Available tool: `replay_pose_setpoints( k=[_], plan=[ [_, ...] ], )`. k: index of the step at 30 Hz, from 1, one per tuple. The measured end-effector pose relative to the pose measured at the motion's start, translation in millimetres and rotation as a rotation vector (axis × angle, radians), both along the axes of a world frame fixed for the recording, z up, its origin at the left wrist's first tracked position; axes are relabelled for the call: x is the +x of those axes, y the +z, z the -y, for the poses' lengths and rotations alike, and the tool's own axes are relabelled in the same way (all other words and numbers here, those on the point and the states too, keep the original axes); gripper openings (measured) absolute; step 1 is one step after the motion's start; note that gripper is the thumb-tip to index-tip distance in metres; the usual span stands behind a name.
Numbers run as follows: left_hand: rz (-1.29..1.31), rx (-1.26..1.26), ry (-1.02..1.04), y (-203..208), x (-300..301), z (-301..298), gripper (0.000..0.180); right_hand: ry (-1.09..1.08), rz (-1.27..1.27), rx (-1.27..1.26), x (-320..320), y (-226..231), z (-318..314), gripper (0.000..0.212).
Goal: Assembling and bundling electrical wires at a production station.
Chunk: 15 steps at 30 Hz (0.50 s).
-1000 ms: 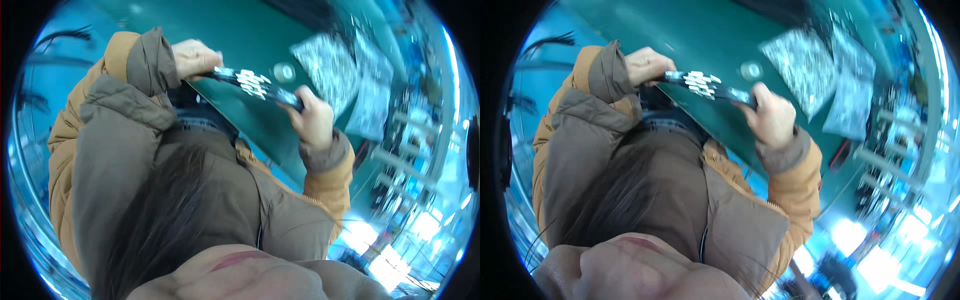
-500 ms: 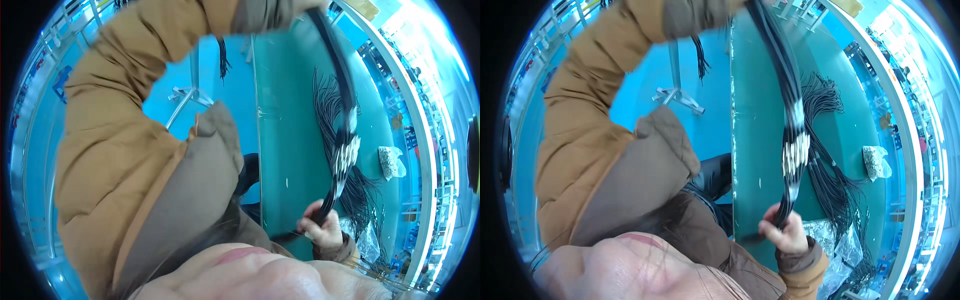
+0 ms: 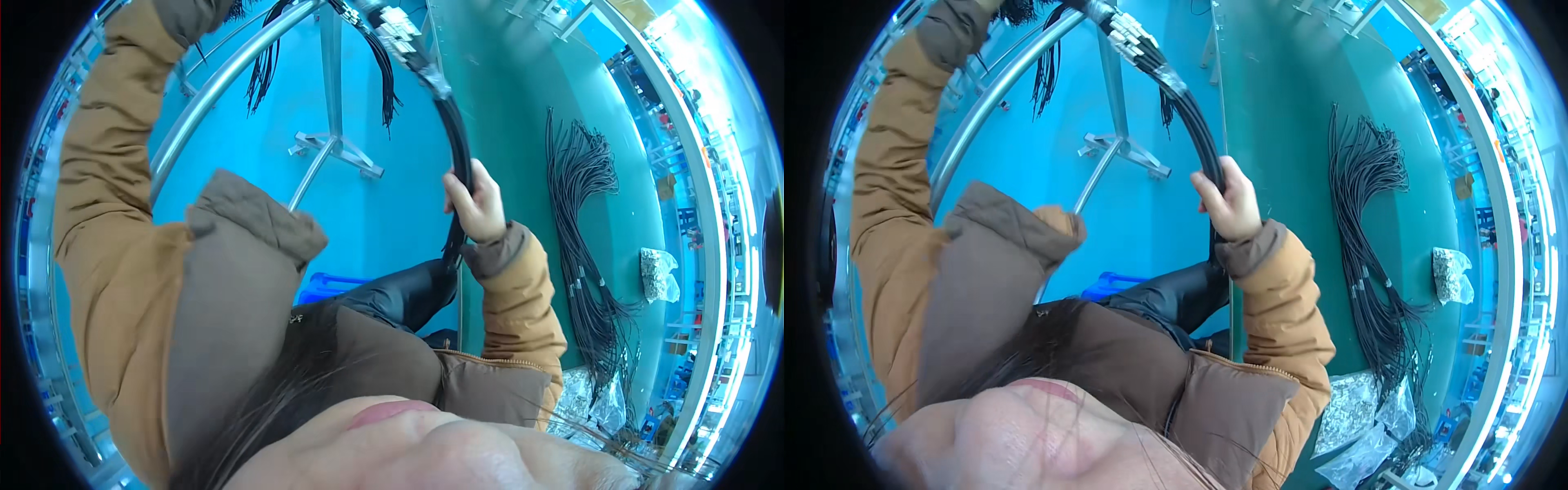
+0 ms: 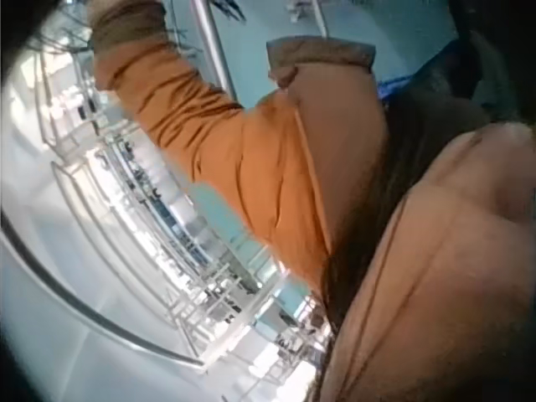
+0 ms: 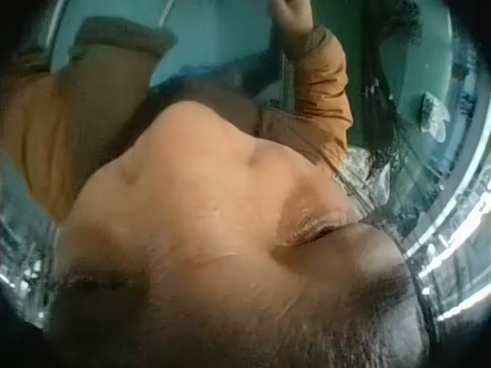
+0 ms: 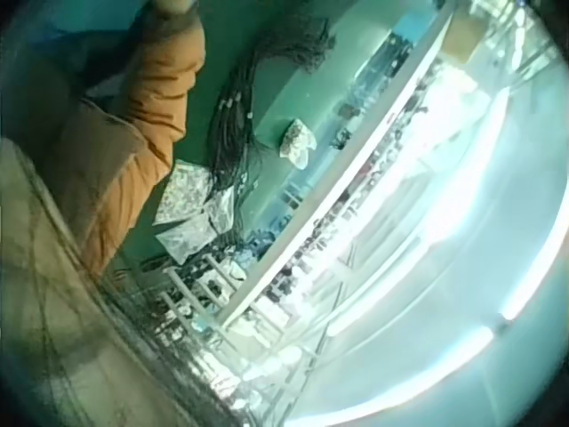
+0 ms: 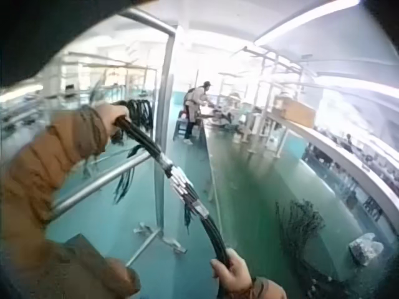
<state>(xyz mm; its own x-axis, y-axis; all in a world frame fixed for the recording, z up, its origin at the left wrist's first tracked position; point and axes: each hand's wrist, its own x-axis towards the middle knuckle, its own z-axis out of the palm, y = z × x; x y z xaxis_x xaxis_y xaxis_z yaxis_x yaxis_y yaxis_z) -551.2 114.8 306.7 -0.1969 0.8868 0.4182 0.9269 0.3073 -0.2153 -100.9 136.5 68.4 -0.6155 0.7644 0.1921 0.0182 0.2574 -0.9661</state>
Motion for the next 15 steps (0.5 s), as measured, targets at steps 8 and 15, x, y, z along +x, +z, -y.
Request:
replay_pose_setpoints(
  k=[8, 15],
  plan=[
    [0.111, -0.214, 0.139, -109.5, -118.6, -87.3, 0.018, -0.083, 0.143, 0.068, -120.9, -68.9, -46.6, 0.042],
    [0.152, -0.231, 0.15, -135.4, -172.0, -133.9, 0.022, -0.476, 0.193, 0.404, -178.3, -55.8, -136.7, 0.04]
  ],
)
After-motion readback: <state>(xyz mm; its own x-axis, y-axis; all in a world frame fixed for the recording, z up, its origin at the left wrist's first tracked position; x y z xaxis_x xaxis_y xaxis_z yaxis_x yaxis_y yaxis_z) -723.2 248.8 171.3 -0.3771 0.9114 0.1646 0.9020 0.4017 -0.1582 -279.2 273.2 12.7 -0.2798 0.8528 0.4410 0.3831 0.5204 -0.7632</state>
